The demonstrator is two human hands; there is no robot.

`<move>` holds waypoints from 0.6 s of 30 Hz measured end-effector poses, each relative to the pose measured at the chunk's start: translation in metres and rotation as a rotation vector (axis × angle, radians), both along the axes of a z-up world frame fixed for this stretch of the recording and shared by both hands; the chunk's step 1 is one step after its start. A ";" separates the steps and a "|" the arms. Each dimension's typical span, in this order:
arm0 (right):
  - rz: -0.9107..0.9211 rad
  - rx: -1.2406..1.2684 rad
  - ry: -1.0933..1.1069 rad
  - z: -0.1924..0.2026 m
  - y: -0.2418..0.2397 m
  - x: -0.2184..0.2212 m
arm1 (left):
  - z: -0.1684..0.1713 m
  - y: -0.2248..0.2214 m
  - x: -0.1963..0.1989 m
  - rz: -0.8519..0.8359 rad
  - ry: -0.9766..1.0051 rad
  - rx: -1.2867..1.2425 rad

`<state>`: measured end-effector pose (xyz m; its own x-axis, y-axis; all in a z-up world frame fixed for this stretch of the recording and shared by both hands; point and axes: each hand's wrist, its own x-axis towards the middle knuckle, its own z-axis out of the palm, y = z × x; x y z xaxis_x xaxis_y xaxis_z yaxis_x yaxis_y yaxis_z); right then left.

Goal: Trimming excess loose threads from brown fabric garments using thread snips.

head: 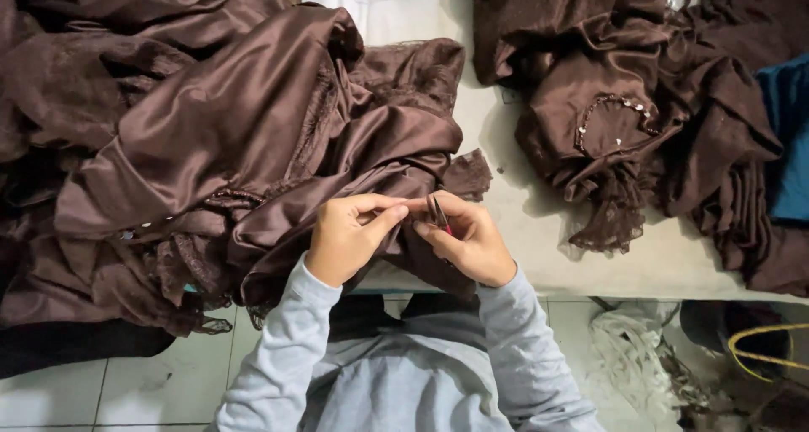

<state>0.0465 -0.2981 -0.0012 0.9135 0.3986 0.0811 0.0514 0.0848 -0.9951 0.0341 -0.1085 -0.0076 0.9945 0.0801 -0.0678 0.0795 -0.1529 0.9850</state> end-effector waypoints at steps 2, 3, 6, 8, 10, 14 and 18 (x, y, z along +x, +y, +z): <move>-0.027 0.043 0.039 -0.011 -0.003 -0.004 | -0.006 -0.001 0.002 -0.001 0.001 0.047; -0.047 0.087 0.072 -0.016 -0.004 -0.005 | -0.009 -0.001 0.003 0.006 -0.004 0.095; -0.032 -0.019 -0.051 0.005 -0.016 0.000 | -0.011 -0.001 0.004 -0.002 -0.039 0.019; 0.064 -0.027 -0.016 -0.002 -0.025 0.001 | -0.007 0.007 0.007 -0.082 -0.037 -0.009; 0.156 -0.036 0.021 -0.001 -0.025 0.000 | -0.003 0.011 0.006 -0.166 -0.032 -0.039; 0.238 -0.108 -0.052 0.001 -0.025 0.006 | 0.010 0.008 0.010 -0.299 0.008 -0.136; 0.318 0.010 0.004 -0.011 -0.028 0.015 | 0.009 0.004 0.019 -0.408 0.025 -0.152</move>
<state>0.0617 -0.3263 -0.0120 0.7437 0.6634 0.0831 0.0164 0.1062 -0.9942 0.0530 -0.1045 0.0013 0.9405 -0.3321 -0.0725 0.0664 -0.0297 0.9973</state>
